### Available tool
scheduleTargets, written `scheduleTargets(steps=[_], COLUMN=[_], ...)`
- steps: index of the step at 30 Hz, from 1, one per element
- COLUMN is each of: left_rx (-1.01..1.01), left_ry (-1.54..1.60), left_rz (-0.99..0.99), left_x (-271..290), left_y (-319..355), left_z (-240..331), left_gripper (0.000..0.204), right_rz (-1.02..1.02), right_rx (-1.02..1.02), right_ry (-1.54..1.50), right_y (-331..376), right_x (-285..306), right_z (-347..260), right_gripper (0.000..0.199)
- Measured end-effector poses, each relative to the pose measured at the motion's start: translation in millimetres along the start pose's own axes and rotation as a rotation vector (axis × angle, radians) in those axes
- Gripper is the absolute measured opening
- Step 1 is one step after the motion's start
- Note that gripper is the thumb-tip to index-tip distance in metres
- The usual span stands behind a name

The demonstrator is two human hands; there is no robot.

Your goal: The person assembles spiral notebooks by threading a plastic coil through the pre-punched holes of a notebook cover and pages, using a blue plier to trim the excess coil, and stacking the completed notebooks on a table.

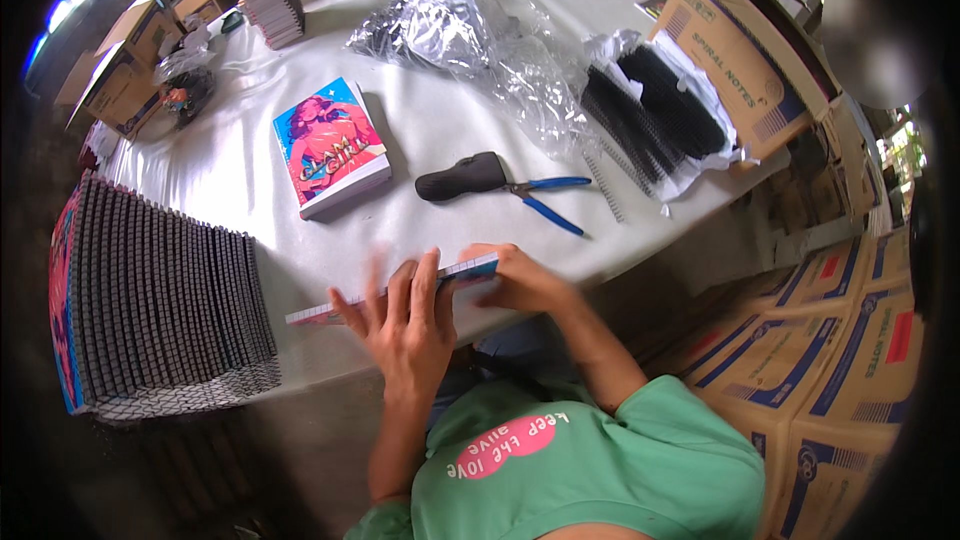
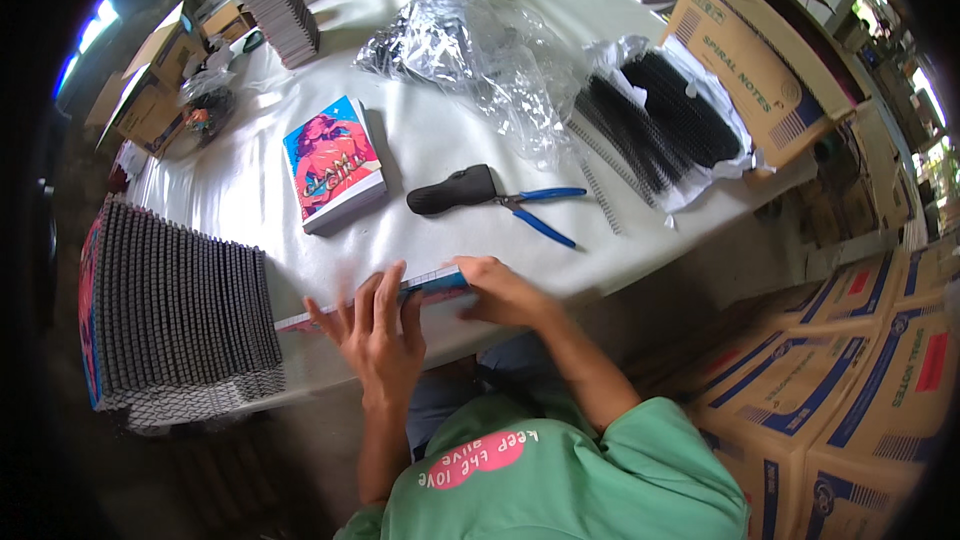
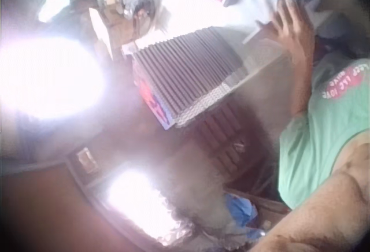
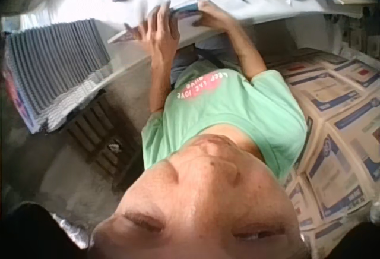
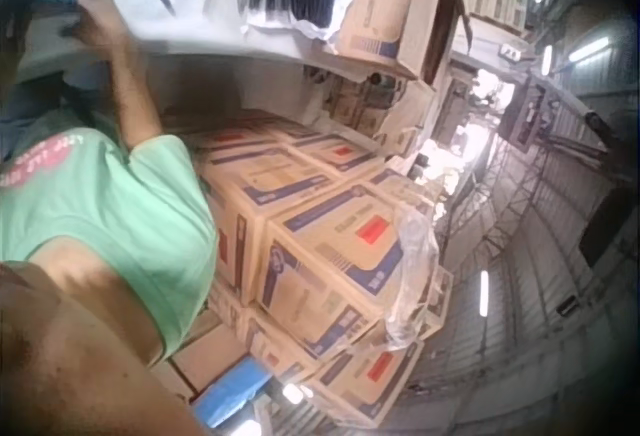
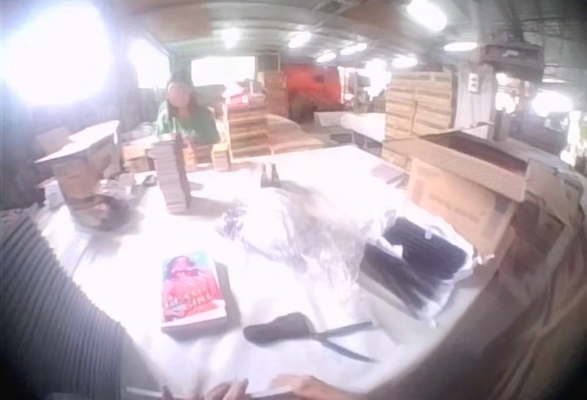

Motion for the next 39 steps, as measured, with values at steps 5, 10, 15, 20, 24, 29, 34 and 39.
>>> scheduleTargets(steps=[5,10,15,20,24,29,34,39], left_rx=[-0.059,-0.162,0.015,0.06,0.039,0.003,0.01,0.064], left_ry=[0.138,0.083,0.115,0.184,0.144,0.095,0.08,0.107], left_rz=[0.0,0.105,0.227,0.349,0.295,0.195,0.197,0.224], left_x=[-6.7,-16.7,-34.0,-52.0,-49.6,-37.6,-35.1,-31.2], left_y=[-3.4,-6.6,-1.3,1.4,-1.4,-7.5,-1.3,-3.9], left_z=[-12.2,-14.5,3.0,4.9,2.9,7.4,5.9,9.7], left_gripper=[0.026,0.027,0.052,0.062,0.056,0.05,0.042,0.04], right_rz=[0.296,0.398,0.266,0.52,0.261,0.187,0.133,0.052], right_rx=[-0.418,-0.176,-0.545,-0.509,-0.117,-0.009,0.009,-0.045], right_ry=[0.305,1.13,1.101,0.49,0.009,0.164,0.112,0.036], right_y=[12.4,-9.5,-9.5,-15.2,-18.4,-24.9,-31.0,-31.3], right_x=[162.3,168.3,212.3,228.4,140.4,79.9,71.4,73.3], right_z=[9.3,109.7,117.4,4.3,-84.2,-84.7,-84.5,-86.1], right_gripper=[0.018,0.037,0.055,0.037,0.025,0.028,0.023,0.02])
Point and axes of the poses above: each hand's wrist, its own y-axis away from the middle knuckle, its own x-axis out of the back of the hand, z = x × y, the point moved 2 cm from there along -y, towards the middle knuckle, and after that the axes turned 12 degrees about x, right-handed, at the moved point
